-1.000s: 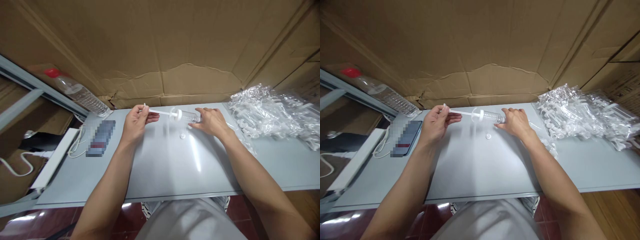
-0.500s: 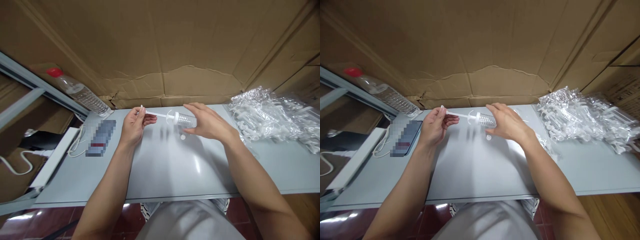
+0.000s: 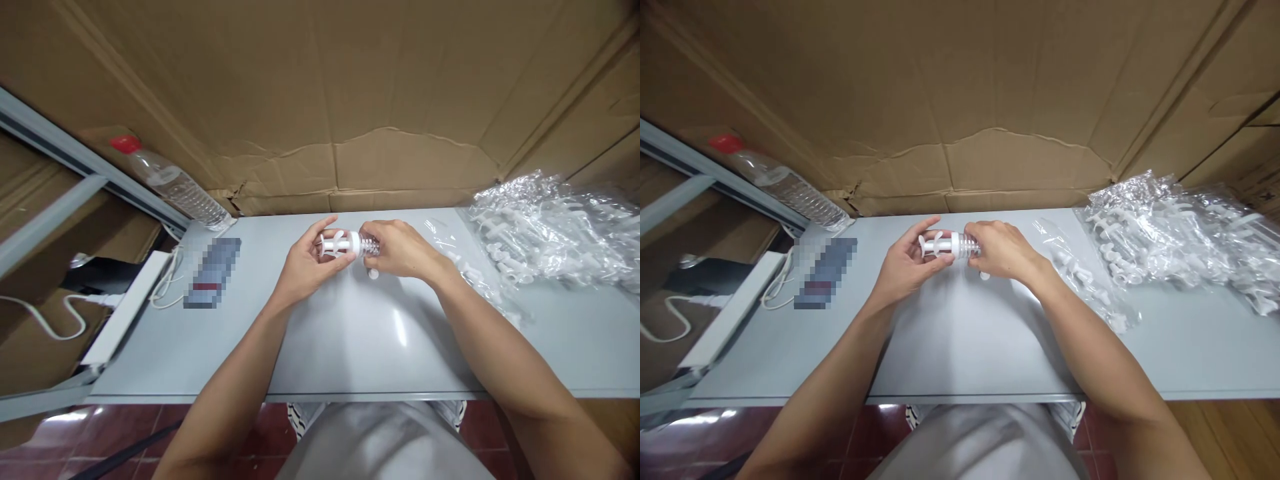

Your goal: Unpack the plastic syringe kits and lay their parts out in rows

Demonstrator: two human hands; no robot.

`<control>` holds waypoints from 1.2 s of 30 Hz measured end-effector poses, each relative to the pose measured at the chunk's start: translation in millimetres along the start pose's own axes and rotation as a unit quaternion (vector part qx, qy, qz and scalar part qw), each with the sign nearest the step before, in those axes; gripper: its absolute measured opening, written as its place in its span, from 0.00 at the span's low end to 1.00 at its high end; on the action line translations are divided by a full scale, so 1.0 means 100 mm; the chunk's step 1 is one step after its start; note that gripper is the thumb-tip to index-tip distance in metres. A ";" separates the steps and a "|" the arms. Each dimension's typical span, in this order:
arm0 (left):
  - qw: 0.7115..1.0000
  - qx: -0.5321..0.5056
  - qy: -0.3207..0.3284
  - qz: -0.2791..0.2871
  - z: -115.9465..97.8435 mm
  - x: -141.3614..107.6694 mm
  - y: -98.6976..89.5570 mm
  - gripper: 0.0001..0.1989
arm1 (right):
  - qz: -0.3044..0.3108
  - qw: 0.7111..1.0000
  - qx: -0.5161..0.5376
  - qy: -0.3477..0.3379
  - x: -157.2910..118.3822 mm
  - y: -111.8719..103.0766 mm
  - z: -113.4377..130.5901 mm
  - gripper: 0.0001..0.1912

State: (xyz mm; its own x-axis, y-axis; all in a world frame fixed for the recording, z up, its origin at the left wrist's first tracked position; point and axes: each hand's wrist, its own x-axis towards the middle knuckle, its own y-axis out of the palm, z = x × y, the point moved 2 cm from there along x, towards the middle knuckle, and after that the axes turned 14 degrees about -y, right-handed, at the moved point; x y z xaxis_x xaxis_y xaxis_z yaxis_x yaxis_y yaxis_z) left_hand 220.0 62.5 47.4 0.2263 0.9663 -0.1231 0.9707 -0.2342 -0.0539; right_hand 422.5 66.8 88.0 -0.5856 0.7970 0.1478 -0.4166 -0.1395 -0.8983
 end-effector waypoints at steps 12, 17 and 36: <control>0.994 0.109 -0.011 0.013 -0.05 -0.06 0.15 0.22 | 0.017 0.997 -0.071 0.001 -0.20 0.13 -0.01 0.09; 0.988 0.152 0.011 -0.021 -0.13 -0.13 0.19 0.17 | -0.004 0.995 -0.100 0.004 -0.19 0.22 -0.01 0.10; 0.978 0.206 0.029 -0.026 -0.14 -0.19 0.16 0.14 | 0.021 0.994 -0.107 -0.009 -0.18 0.17 0.05 0.07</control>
State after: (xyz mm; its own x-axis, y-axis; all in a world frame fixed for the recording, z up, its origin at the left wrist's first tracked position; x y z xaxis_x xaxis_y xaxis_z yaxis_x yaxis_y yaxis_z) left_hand 232.1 41.7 63.0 0.1933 0.9797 -0.0528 0.8690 -0.1959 -0.4544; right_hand 422.2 47.2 72.2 -0.6122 0.7826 0.1133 -0.2347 -0.0430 -0.9711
